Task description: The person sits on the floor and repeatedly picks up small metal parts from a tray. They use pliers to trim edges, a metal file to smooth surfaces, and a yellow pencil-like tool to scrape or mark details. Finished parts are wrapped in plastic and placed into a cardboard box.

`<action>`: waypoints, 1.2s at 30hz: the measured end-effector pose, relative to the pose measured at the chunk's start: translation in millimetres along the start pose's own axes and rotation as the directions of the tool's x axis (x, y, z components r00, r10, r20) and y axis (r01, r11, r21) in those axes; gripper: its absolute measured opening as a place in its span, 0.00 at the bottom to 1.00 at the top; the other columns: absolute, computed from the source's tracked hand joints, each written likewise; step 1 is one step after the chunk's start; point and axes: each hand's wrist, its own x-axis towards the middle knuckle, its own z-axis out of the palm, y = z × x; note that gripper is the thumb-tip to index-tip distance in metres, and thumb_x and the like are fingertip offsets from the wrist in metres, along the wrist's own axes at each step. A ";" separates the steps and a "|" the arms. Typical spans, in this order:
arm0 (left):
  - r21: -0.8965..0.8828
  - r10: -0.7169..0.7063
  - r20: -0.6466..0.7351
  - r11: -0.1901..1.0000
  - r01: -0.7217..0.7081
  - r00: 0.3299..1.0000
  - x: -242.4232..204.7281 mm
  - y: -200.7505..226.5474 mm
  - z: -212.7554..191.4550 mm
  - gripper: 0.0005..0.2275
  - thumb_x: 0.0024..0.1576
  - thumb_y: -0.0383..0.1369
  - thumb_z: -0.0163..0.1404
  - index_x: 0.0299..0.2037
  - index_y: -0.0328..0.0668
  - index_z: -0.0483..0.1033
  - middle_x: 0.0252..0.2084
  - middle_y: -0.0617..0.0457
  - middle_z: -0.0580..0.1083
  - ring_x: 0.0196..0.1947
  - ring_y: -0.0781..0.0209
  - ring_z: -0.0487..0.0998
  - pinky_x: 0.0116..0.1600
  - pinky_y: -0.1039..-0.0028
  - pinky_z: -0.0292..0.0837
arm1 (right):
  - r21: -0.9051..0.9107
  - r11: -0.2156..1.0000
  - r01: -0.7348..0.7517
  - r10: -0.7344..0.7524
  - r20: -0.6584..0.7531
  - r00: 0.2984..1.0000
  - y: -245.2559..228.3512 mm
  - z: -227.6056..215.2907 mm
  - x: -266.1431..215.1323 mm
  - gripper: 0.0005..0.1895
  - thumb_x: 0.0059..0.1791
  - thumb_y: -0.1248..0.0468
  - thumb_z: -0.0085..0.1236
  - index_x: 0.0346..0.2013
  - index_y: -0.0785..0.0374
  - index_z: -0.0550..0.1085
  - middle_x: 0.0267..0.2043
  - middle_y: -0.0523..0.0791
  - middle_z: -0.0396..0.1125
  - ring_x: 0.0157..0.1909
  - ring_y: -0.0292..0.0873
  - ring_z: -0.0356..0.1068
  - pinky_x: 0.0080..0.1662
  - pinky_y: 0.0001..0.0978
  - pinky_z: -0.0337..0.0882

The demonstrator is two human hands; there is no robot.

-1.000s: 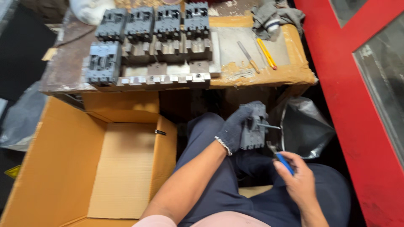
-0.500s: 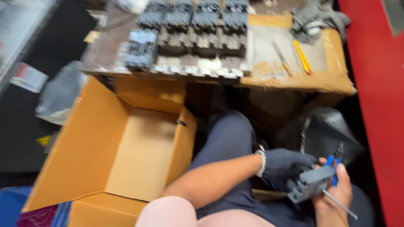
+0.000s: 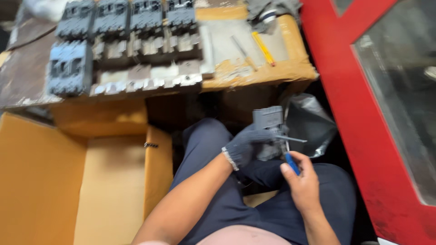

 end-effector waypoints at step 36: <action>0.290 -0.117 0.106 0.954 0.082 0.987 -1.6 14.4 18.8 0.39 0.52 0.38 0.61 0.75 0.39 0.58 0.64 0.45 0.71 0.52 0.59 0.75 0.55 0.70 0.72 | 0.316 0.929 -0.192 -0.023 0.568 0.822 22.7 -61.5 25.4 0.22 0.49 0.66 0.61 0.56 0.75 0.74 0.48 0.52 0.74 0.49 0.43 0.72 0.50 0.32 0.71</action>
